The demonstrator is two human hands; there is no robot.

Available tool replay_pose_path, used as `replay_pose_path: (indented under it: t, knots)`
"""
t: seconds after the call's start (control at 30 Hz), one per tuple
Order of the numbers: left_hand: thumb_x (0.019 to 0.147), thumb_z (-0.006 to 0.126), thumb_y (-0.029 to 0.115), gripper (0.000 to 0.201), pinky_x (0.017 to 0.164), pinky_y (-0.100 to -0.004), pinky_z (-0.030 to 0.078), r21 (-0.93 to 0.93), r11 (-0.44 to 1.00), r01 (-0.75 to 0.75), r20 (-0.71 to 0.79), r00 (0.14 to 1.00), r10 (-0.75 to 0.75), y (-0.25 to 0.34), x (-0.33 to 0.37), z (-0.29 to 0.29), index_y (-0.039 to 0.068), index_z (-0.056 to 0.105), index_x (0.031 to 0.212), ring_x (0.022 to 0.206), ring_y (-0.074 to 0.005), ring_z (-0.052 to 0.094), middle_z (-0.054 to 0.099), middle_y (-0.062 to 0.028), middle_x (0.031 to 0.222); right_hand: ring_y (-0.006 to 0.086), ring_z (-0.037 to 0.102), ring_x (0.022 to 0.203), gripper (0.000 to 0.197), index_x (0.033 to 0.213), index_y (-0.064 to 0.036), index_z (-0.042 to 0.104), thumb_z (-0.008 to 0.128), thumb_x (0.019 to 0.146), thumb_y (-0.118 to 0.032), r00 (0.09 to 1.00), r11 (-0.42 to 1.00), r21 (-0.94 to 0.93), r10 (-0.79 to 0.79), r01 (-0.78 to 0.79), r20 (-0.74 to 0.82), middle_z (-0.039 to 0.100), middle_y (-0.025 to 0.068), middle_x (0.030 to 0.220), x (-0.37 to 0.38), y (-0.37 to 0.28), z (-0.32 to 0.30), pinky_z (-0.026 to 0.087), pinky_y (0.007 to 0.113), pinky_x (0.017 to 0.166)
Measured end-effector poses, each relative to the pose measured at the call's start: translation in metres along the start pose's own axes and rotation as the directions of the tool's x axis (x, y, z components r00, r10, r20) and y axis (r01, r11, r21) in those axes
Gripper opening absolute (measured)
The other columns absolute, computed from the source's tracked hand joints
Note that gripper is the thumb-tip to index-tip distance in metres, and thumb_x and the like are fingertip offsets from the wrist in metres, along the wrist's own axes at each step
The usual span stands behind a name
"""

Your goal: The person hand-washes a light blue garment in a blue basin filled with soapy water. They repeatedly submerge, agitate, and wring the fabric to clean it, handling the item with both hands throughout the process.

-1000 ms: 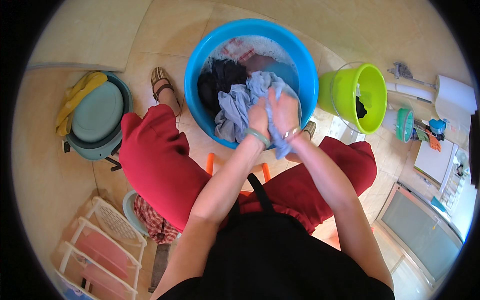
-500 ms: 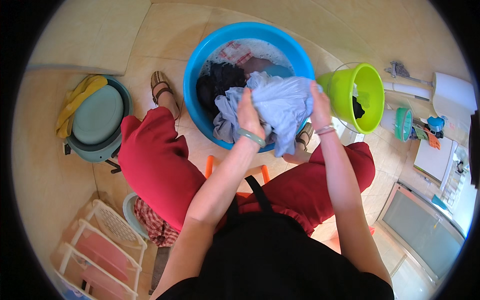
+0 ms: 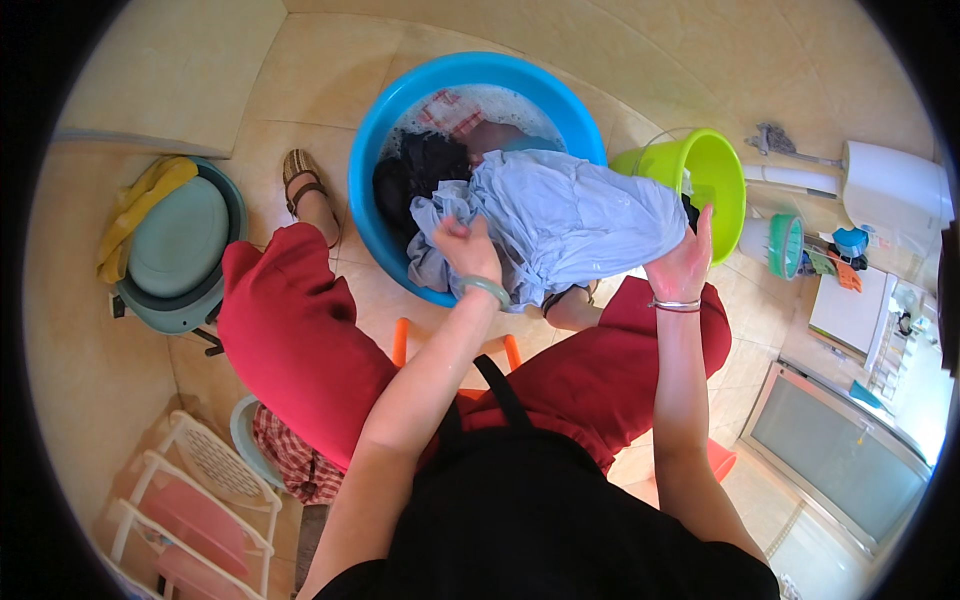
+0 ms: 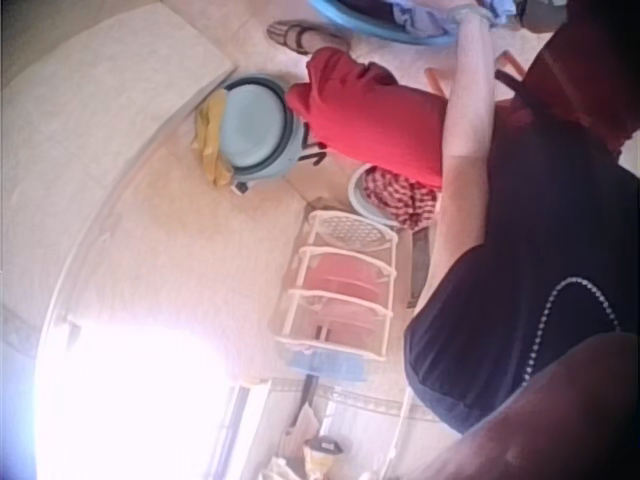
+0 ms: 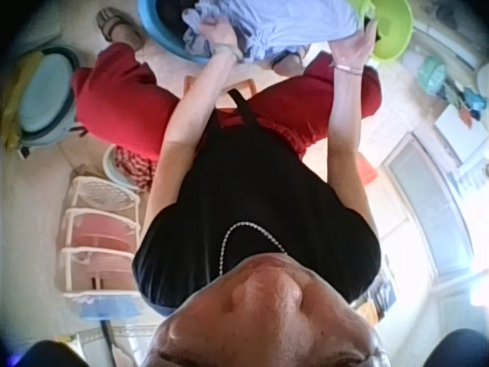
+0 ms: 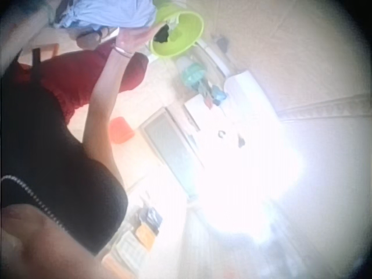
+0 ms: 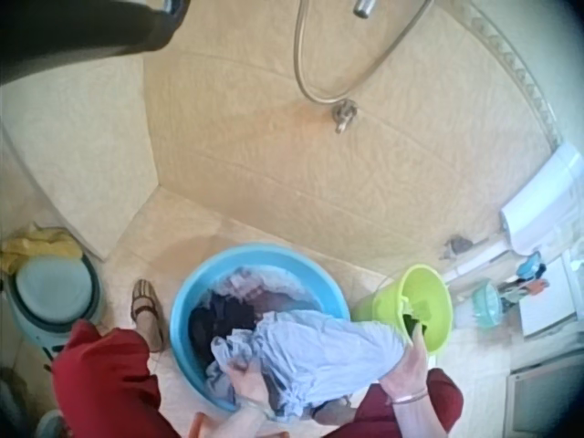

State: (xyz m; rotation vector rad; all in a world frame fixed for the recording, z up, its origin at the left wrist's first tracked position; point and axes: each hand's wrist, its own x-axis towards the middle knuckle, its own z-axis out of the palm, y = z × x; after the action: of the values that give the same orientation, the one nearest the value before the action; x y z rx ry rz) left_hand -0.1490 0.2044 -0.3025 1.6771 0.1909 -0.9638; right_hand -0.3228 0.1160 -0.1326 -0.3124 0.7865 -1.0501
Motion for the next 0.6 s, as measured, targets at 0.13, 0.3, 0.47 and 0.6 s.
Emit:
replay_pose_path:
  t: [0.13, 0.3, 0.47, 0.6]
  knots:
    - [0.081, 0.068, 0.038, 0.043, 0.064, -0.0242, 0.043, 0.000, 0.968, -0.250, 0.282, 0.929, 0.240, 0.041, 0.024, 0.017, 0.006, 0.057, 0.106, 0.075, -0.0140, 0.053, 0.052, -0.0061, 0.090, 0.0297, 0.041, 0.126, 0.061, 0.135, -0.0025, 0.036, 0.036, 0.095, -0.048, 0.997, 0.997, -0.018, 0.071, -0.071, 0.017, 0.044, 0.0135, 0.136, -0.005, 0.001, -0.002, 0.029, 0.044, 0.106]
    - [0.074, 0.069, 0.057, 0.060, 0.050, -0.0236, 0.046, 0.397, 0.835, 0.381, 0.602, 0.579, -0.550, 0.070, -0.013, 0.035, 0.006, 0.060, 0.105, 0.066, -0.0130, 0.058, 0.057, -0.0046, 0.081, 0.0281, 0.042, 0.125, 0.047, 0.135, -0.0063, 0.037, 0.042, 0.097, -0.033, 0.998, 0.997, -0.062, 0.054, -0.052, 0.039, 0.045, 0.0114, 0.135, -0.013, 0.016, 0.005, 0.032, 0.045, 0.105]
    - [0.086, 0.062, 0.040, 0.036, 0.073, -0.0297, 0.049, -0.186, 0.897, 0.402, 0.745, 0.653, -0.138, 0.080, -0.028, 0.040, 0.009, 0.062, 0.105, 0.085, -0.0142, 0.061, 0.064, -0.0046, 0.101, 0.0310, 0.037, 0.129, 0.056, 0.139, -0.0028, 0.030, 0.040, 0.097, -0.038, 0.992, 0.991, -0.103, -0.069, 0.080, 0.106, 0.038, 0.0144, 0.140, -0.010, -0.001, -0.002, 0.027, 0.046, 0.108]
    - [0.093, 0.056, 0.030, 0.024, 0.083, -0.0261, 0.042, -0.465, 0.775, 0.429, 0.780, 0.612, 0.129, 0.148, -0.038, 0.031, 0.009, 0.058, 0.105, 0.091, -0.0098, 0.056, 0.062, -0.0006, 0.104, 0.0299, 0.034, 0.131, 0.057, 0.140, -0.0028, 0.029, 0.046, 0.095, -0.034, 0.966, 0.962, -0.200, -0.140, 0.184, 0.216, 0.034, 0.0135, 0.143, -0.009, -0.025, 0.014, 0.028, 0.047, 0.108]
